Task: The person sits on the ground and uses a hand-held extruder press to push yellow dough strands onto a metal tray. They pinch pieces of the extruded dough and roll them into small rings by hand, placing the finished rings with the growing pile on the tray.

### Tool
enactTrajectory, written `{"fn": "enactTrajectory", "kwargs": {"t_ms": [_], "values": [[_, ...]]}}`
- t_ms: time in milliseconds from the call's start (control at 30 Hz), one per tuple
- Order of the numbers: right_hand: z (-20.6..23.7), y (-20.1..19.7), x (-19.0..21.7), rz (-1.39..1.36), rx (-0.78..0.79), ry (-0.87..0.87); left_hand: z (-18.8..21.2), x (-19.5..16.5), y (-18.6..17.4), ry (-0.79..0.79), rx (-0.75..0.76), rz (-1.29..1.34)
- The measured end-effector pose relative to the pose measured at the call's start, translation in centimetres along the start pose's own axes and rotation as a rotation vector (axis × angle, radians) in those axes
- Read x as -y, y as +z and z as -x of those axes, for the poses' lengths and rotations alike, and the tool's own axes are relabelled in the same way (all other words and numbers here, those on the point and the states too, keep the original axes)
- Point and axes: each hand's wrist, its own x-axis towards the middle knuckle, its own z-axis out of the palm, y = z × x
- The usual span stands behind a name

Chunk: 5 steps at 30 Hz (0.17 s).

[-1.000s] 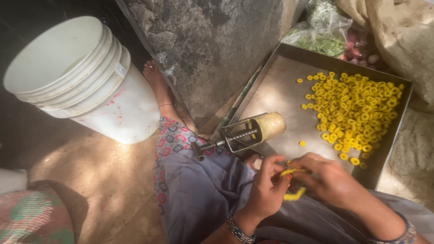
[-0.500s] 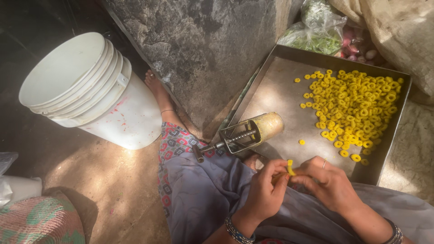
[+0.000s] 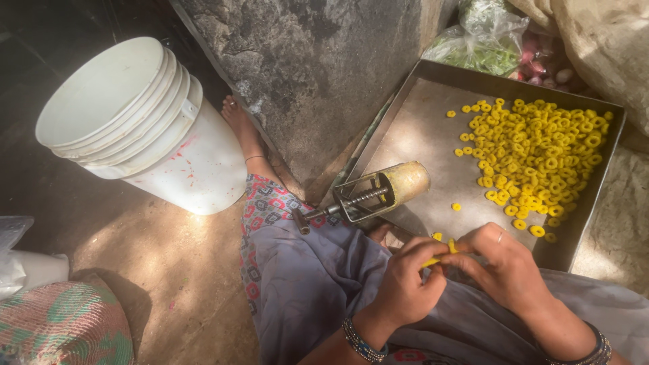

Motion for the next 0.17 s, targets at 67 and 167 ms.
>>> {"fn": "enactTrajectory", "kwargs": {"t_ms": [67,167], "values": [[0.4,0.2,-0.2,-0.007,-0.007,0.049,0.2,0.5,-0.1,-0.024,0.043,0.033],[0.1,0.2,-1.2,0.115,0.088,0.126,0.2,1.7,-0.1,-0.033,0.038,0.181]]}}
